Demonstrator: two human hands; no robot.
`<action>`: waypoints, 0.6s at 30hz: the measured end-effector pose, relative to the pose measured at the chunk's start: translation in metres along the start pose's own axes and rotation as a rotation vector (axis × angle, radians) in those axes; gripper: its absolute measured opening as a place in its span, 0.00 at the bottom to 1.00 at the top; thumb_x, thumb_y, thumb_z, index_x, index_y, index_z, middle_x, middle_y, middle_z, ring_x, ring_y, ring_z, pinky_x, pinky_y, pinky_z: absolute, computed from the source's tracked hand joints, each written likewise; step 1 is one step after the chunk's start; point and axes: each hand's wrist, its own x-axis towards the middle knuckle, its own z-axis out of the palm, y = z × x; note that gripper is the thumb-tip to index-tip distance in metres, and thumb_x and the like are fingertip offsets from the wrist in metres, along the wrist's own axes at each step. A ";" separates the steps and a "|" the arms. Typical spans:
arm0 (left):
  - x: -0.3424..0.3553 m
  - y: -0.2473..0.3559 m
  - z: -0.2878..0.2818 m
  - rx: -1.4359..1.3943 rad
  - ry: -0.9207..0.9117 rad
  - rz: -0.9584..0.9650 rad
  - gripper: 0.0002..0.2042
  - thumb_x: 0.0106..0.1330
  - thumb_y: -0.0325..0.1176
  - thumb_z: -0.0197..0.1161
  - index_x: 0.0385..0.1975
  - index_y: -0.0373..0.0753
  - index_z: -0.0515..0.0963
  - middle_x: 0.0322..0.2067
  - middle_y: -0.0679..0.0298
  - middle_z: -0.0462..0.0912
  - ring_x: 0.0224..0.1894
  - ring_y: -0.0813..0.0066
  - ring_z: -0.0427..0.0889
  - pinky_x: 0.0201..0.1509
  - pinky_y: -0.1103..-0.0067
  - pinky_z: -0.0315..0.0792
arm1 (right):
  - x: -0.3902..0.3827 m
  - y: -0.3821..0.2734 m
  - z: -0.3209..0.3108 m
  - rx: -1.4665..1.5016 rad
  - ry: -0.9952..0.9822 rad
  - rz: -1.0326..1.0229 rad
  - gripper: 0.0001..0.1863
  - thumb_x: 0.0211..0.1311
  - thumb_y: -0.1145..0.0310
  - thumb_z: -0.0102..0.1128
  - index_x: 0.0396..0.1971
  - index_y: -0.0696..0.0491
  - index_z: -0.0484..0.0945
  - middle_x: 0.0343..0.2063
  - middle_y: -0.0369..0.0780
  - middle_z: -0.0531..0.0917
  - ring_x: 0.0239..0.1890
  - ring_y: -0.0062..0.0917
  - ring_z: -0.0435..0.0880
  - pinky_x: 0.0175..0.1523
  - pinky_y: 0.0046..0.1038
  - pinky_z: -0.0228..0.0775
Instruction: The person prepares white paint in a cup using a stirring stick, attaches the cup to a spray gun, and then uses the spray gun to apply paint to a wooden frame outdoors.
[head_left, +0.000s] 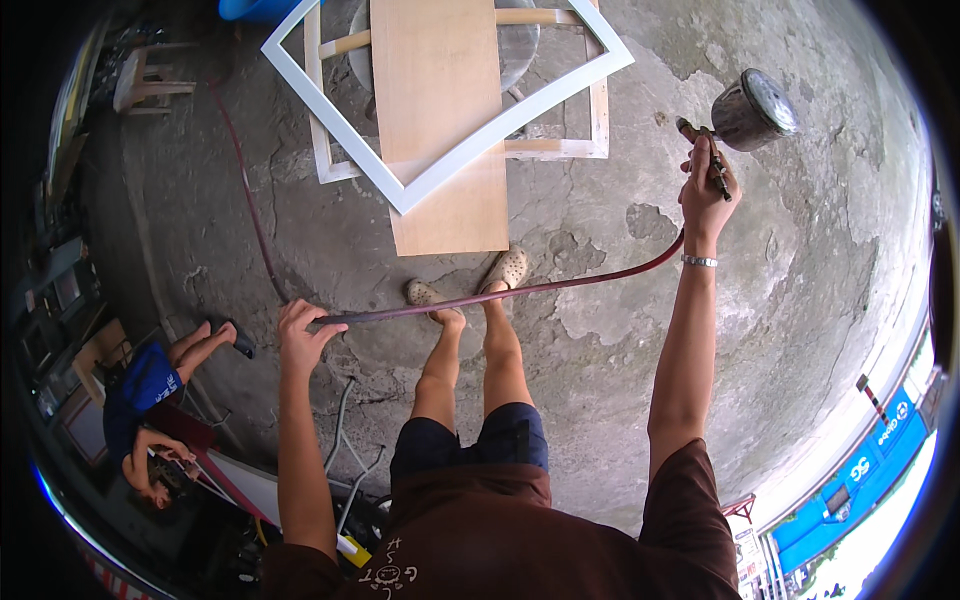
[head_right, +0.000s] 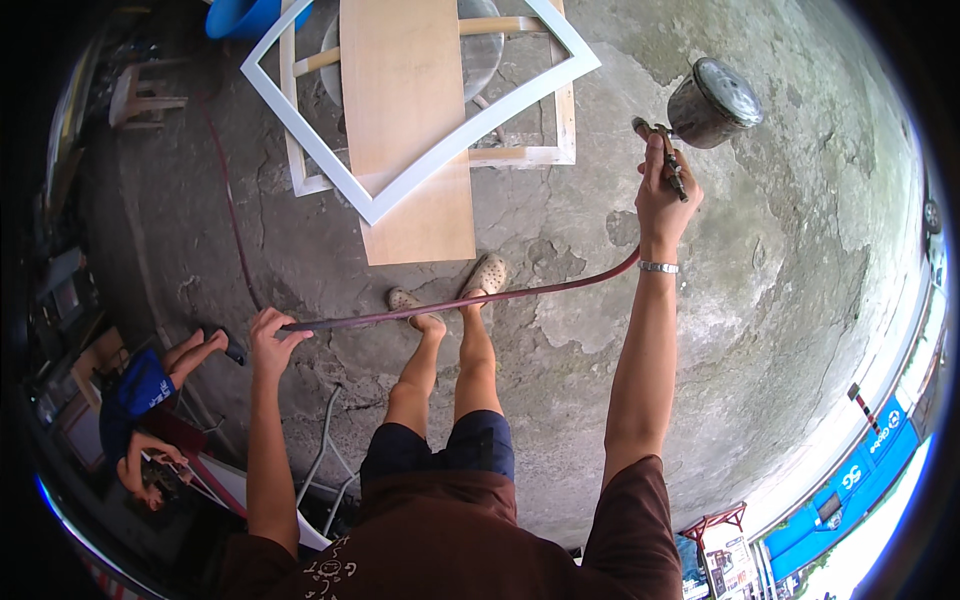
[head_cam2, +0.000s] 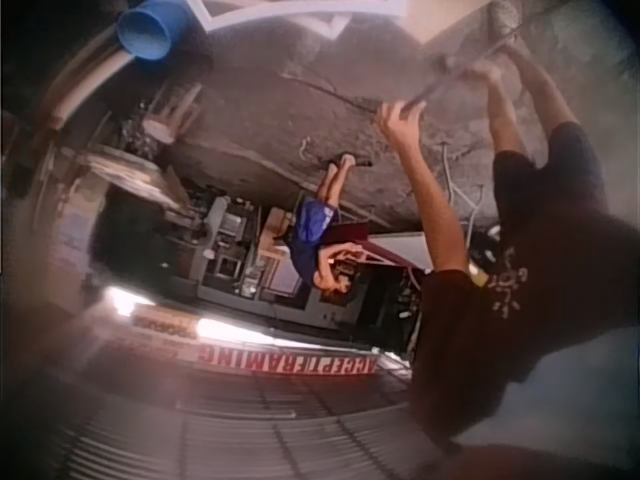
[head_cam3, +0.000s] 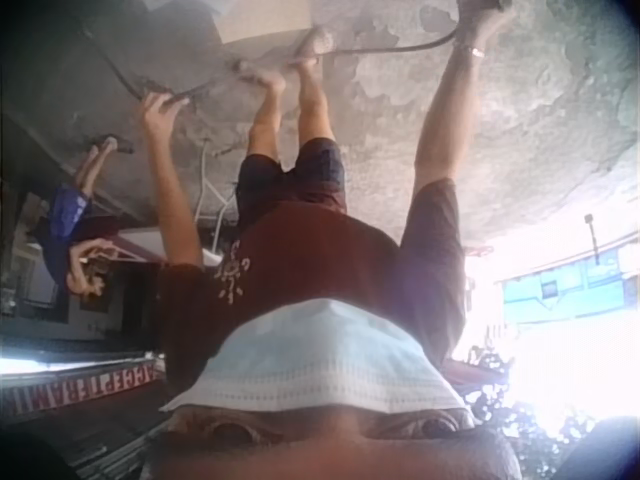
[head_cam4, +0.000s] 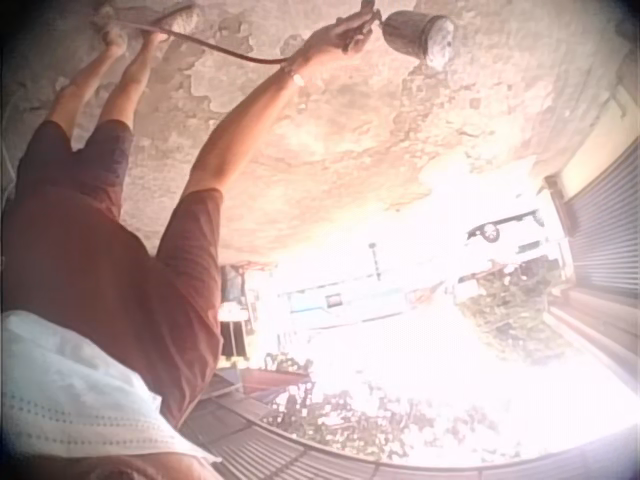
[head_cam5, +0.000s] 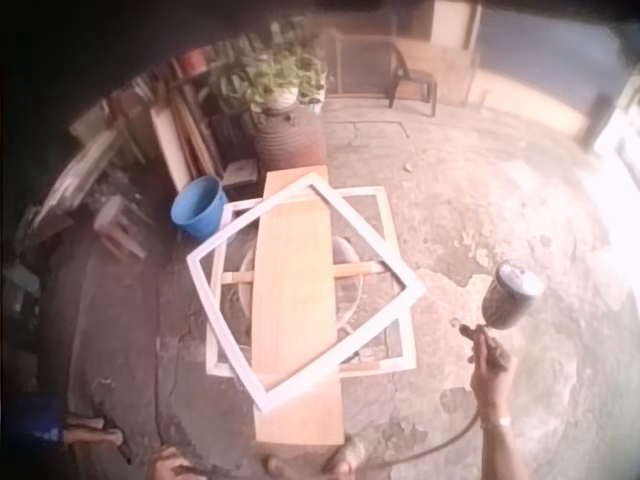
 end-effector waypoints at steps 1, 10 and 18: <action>-0.004 -0.004 -0.002 0.006 0.000 0.001 0.17 0.42 0.35 0.85 0.25 0.37 0.81 0.28 0.65 0.78 0.35 0.61 0.77 0.44 0.65 0.70 | -0.011 -0.002 0.002 0.027 -0.043 0.016 0.18 0.75 0.59 0.62 0.47 0.59 0.88 0.22 0.32 0.82 0.24 0.12 0.77 0.30 0.18 0.69; -0.047 -0.044 -0.031 0.007 0.036 -0.031 0.18 0.40 0.34 0.85 0.26 0.35 0.81 0.29 0.63 0.78 0.36 0.59 0.77 0.42 0.64 0.70 | -0.112 -0.036 0.018 0.018 -0.190 -0.007 0.19 0.74 0.59 0.63 0.39 0.63 0.87 0.21 0.35 0.84 0.25 0.16 0.85 0.32 0.21 0.73; -0.090 -0.084 -0.051 -0.008 0.074 -0.056 0.18 0.40 0.33 0.84 0.26 0.35 0.81 0.28 0.63 0.77 0.36 0.60 0.77 0.42 0.65 0.71 | -0.196 -0.061 0.035 -0.039 -0.299 -0.047 0.15 0.74 0.60 0.63 0.40 0.59 0.87 0.18 0.37 0.83 0.25 0.17 0.86 0.31 0.22 0.72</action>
